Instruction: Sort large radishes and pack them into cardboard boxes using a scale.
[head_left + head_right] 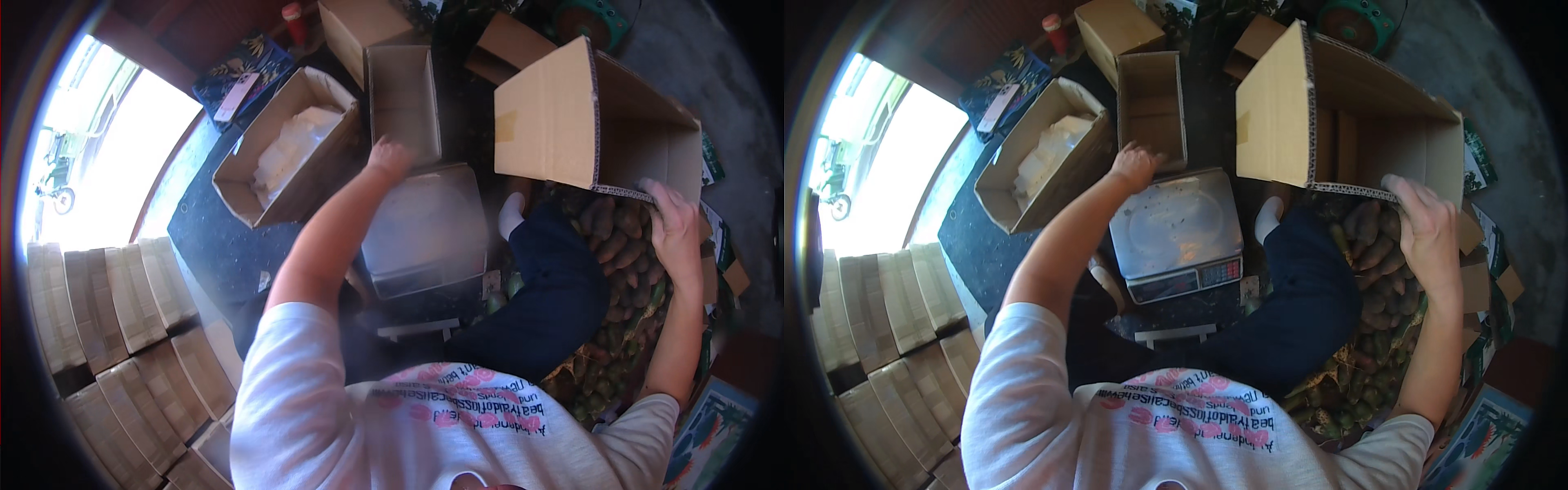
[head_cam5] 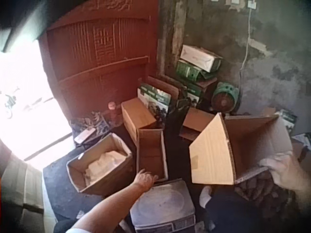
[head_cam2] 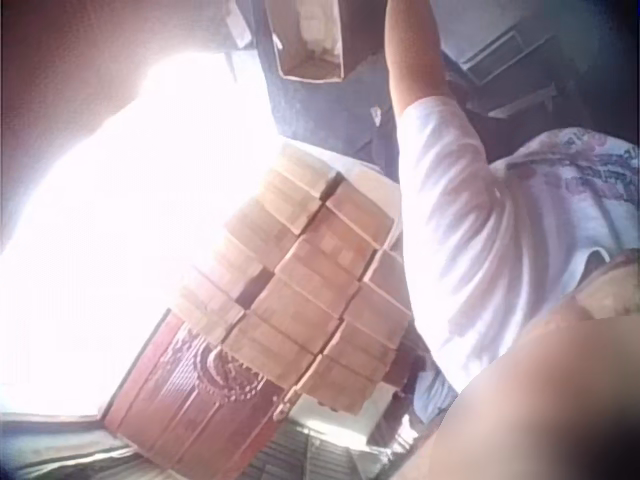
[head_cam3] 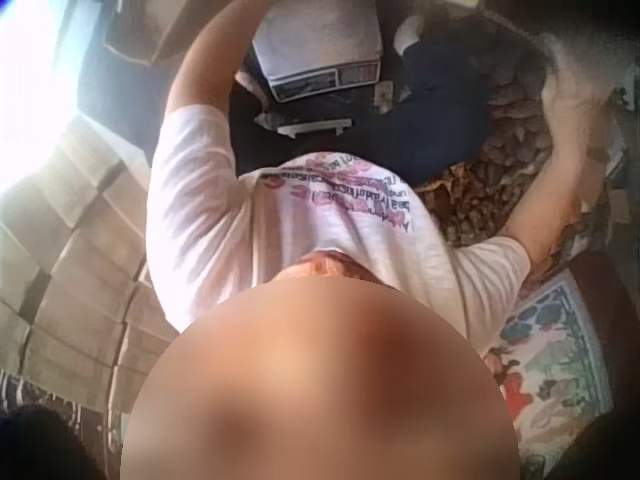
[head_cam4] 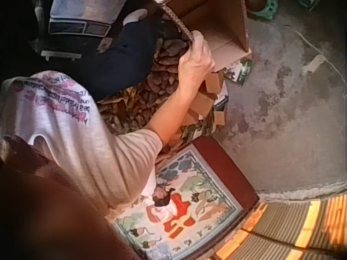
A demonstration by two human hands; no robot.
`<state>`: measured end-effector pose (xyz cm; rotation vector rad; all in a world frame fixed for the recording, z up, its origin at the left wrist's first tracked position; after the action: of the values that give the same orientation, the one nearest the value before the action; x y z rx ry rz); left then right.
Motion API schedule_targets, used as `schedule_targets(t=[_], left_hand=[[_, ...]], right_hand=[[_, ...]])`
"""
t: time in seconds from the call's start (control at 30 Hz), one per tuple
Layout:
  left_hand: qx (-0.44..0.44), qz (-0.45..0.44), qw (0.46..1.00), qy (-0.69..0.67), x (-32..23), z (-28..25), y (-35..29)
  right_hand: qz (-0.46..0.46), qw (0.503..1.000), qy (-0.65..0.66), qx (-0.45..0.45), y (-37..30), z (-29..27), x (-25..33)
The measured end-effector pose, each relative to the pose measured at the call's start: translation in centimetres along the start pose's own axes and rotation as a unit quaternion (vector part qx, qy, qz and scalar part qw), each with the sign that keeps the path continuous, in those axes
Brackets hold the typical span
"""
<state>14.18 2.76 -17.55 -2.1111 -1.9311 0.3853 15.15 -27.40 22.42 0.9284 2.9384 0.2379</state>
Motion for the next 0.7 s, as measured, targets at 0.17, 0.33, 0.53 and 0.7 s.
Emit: schedule_targets(t=[0.17,0.33,0.53,0.7], left_hand=[[-0.082,0.04,0.995,-0.036,-1.0,-1.1,-0.9],[-0.038,0.135,0.988,0.058,-1.9,-5.6,1.2],[-0.099,-0.05,0.99,0.091,6.7,-9.6,12.2],[-0.236,-0.036,0.969,0.064,8.7,-11.6,10.0]], right_hand=[[0.113,0.993,0.016,-0.006,-3.4,1.6,-7.8],[0.195,0.98,0.003,-0.034,-7.3,4.8,-14.3],[0.14,0.99,-0.006,0.032,-5.8,6.6,-12.0],[0.014,1.0,0.008,0.018,-2.3,6.0,-4.7]])
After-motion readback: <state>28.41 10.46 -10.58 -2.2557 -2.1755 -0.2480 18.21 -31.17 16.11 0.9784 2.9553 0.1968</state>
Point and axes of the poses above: each hand's wrist, its own y-axis towards the middle knuckle, its own z-axis out of the palm, x = y × z, the point moved 10 cm from there along y, towards the middle knuckle, and after that the axes turned 1 degree about -y, right-handed, at the moved point
